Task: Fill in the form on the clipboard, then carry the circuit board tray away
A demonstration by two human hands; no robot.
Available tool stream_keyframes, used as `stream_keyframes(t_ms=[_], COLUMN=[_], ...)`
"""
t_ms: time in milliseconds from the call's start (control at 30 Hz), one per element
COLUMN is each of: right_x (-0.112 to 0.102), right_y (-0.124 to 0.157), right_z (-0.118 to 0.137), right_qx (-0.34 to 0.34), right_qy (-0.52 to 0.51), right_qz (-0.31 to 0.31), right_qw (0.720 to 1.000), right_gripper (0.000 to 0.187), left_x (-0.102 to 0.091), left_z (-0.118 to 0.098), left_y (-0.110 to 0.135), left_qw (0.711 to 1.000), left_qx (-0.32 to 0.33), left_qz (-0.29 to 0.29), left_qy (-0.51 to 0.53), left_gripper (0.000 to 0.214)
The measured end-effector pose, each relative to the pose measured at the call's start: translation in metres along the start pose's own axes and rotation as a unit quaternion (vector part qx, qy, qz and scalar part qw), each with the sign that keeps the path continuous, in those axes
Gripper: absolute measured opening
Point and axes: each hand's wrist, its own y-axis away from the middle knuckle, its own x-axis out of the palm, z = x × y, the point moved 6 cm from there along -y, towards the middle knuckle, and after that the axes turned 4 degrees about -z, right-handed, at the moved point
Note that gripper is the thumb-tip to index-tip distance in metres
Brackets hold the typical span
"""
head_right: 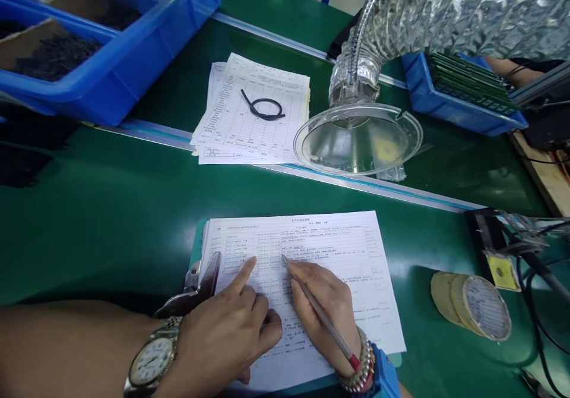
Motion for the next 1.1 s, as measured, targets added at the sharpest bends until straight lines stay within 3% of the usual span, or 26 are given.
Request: stream_keyframes(t_ms=[367, 467, 700, 933, 1100], right_x=[0.003, 0.001, -0.006, -0.011, -0.012], right_y=[0.0, 0.0, 0.0, 0.001, 0.004], right_z=[0.001, 0.0, -0.004, -0.005, -0.01], right_qx=[0.021, 0.045, 0.071, 0.088, 0.115], right_qy=[-0.007, -0.021, -0.004, 0.011, 0.0], right_qz=[0.002, -0.003, -0.027, -0.04, -0.051], right_qw=[1.0, 0.999, 0.997, 0.995, 0.992], right_gripper=[0.035, 0.034, 0.03, 0.026, 0.025], left_x=[0.003, 0.003, 0.004, 0.009, 0.009], left_z=[-0.001, -0.002, -0.002, -0.002, 0.0], left_y=[-0.002, -0.001, -0.001, 0.0, -0.001], left_qw=[0.997, 0.998, 0.999, 0.991, 0.987], left_qx=[0.014, 0.015, 0.012, 0.024, 0.032], left_qz=[0.076, 0.068, 0.044, 0.128, 0.156], left_qy=[0.014, 0.012, 0.003, 0.026, 0.015], left_gripper=[0.05, 0.039, 0.038, 0.048, 0.053])
